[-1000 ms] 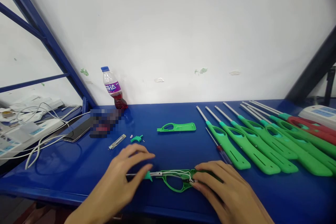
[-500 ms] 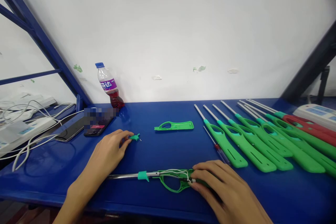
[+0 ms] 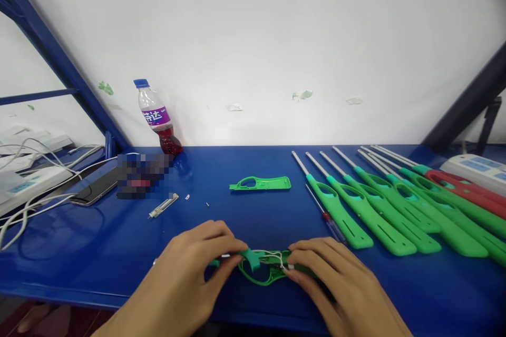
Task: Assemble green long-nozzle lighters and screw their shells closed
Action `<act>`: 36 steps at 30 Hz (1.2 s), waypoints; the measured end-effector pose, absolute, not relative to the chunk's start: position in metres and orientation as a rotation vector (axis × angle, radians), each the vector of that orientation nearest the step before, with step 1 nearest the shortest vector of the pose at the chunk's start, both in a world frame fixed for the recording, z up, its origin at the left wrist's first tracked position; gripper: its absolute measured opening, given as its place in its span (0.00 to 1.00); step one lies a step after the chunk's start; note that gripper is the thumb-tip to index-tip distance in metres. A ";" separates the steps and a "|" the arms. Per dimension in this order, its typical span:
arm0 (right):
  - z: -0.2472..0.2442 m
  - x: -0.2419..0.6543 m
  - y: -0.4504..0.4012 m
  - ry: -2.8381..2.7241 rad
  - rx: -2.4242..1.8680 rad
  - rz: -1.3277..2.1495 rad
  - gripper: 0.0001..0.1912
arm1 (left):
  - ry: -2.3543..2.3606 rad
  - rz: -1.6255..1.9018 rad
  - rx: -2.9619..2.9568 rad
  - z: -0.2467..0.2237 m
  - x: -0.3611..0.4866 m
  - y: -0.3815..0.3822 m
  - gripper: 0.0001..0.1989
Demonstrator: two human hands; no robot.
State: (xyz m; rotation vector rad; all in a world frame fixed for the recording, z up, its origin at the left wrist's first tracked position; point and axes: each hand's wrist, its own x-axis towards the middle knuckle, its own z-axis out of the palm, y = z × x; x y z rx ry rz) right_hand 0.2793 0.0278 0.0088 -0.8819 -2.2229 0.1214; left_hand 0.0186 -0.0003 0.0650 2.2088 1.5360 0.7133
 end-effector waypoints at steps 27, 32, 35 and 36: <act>0.009 0.281 0.026 -2.230 -0.908 0.141 0.12 | 1.539 0.584 2.338 0.046 0.038 -0.002 0.11; 0.010 0.282 0.026 -2.220 -0.895 0.190 0.12 | 1.501 0.606 2.368 0.046 0.040 -0.001 0.12; 0.011 0.283 0.026 -2.213 -0.883 0.224 0.12 | 1.481 0.625 2.388 0.045 0.041 -0.002 0.12; 0.011 0.284 0.026 -2.215 -0.876 0.243 0.12 | 1.473 0.631 2.395 0.044 0.041 -0.002 0.12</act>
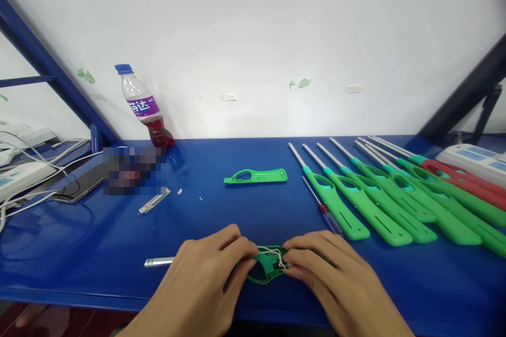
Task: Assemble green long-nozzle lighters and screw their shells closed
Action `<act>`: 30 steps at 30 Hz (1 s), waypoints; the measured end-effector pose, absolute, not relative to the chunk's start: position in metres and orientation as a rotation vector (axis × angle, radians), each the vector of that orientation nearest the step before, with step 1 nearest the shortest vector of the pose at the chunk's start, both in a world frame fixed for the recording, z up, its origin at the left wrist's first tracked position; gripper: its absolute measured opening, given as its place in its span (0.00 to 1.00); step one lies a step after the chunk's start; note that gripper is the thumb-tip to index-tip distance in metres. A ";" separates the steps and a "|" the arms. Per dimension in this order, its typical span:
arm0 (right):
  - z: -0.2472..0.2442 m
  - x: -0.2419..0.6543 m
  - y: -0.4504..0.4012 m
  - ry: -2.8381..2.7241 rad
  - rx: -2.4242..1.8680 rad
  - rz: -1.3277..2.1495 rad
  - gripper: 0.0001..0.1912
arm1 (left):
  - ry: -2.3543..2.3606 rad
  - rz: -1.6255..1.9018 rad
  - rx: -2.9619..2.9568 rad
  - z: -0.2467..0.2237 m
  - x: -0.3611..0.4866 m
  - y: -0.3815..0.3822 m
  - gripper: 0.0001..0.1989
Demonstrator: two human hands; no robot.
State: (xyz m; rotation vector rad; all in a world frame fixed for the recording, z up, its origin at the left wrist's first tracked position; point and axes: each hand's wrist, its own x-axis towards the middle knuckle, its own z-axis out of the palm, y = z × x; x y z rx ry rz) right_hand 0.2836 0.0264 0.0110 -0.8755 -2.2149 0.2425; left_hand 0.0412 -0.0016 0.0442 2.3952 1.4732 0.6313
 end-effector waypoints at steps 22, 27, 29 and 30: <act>0.014 0.280 0.022 -2.163 -0.908 0.266 0.11 | 1.421 0.668 2.427 0.040 0.046 -0.002 0.12; 0.017 0.279 0.024 -2.225 -0.861 0.158 0.16 | 1.376 0.705 2.420 0.038 0.048 -0.001 0.11; 0.017 0.280 0.024 -2.240 -0.841 0.170 0.16 | 1.365 0.702 2.434 0.038 0.048 0.000 0.11; 0.017 0.281 0.024 -2.242 -0.833 0.178 0.15 | 1.361 0.694 2.442 0.038 0.048 0.000 0.11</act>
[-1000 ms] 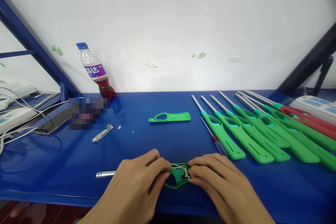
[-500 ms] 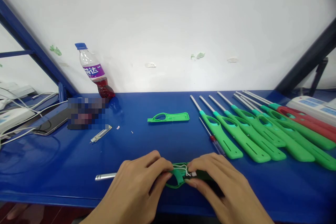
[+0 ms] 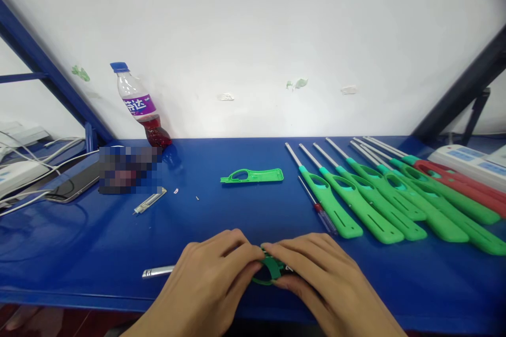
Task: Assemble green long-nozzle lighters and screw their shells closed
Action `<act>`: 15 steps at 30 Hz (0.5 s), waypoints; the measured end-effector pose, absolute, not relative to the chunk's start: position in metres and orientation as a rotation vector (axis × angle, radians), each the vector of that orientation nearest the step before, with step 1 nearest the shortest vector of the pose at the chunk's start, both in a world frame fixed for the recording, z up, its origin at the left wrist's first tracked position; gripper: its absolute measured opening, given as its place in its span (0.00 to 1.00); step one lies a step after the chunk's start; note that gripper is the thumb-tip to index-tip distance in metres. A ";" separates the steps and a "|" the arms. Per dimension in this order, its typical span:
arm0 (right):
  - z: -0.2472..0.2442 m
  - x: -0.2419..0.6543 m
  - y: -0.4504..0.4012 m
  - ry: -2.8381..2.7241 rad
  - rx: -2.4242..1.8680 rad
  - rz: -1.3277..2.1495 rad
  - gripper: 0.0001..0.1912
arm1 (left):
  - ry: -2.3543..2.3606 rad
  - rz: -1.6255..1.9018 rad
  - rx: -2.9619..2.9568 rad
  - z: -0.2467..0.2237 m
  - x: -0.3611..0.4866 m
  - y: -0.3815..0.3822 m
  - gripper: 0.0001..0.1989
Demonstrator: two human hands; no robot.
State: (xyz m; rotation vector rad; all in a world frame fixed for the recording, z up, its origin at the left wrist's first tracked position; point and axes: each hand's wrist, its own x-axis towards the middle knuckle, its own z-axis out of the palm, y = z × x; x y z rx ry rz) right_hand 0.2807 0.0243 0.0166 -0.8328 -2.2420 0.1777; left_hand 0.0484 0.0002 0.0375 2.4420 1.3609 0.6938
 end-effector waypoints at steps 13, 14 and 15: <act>0.014 0.281 0.023 -2.197 -0.831 0.166 0.11 | 1.531 0.471 2.436 0.043 0.037 -0.001 0.09; 0.014 0.281 0.023 -2.195 -0.834 0.166 0.11 | 1.519 0.467 2.428 0.043 0.037 0.000 0.08; 0.015 0.282 0.023 -2.193 -0.836 0.172 0.11 | 1.508 0.468 2.422 0.043 0.038 0.000 0.08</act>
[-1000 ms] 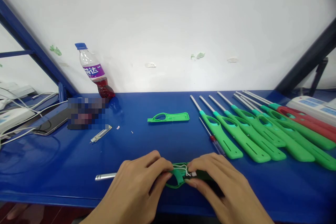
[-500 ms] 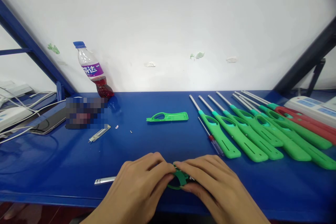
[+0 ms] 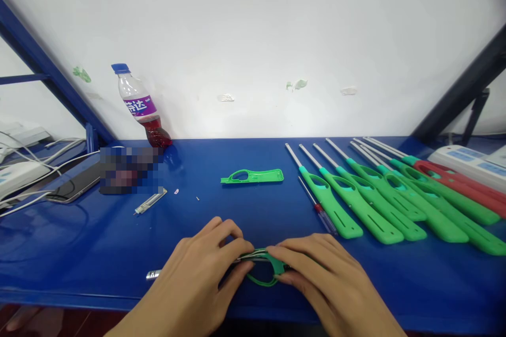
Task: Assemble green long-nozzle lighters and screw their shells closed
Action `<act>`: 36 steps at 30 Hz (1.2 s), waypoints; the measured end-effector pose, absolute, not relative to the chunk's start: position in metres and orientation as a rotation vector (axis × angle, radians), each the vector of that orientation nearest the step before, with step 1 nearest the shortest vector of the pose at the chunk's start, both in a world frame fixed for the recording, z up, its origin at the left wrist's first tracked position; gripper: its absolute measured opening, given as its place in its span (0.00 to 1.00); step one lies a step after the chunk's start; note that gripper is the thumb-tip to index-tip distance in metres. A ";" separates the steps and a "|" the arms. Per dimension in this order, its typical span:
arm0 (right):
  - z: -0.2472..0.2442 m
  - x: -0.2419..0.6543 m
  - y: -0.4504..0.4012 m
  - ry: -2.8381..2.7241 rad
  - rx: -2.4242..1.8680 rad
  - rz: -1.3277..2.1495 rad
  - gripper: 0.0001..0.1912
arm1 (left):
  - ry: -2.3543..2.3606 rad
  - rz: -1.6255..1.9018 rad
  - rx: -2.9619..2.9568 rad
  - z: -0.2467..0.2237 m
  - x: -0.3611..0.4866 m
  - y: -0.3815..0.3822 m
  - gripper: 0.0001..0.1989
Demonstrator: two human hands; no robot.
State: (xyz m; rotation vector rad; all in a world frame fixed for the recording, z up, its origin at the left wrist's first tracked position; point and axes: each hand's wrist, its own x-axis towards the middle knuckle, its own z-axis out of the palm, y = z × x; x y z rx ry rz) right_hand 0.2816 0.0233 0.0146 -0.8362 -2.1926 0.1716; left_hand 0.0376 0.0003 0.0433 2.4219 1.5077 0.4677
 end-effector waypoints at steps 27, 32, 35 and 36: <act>0.006 0.289 0.023 -2.262 -0.698 0.077 0.15 | 1.619 0.599 2.572 0.049 0.046 -0.001 0.09; -0.003 0.292 0.018 -2.259 -0.823 0.045 0.20 | 1.624 0.561 2.587 0.049 0.046 0.001 0.08; -0.002 0.288 0.017 -2.222 -0.862 0.016 0.19 | 1.638 0.456 2.621 0.047 0.045 0.003 0.09; -0.001 0.286 0.017 -2.211 -0.857 0.008 0.18 | 1.643 0.409 2.639 0.046 0.045 0.003 0.09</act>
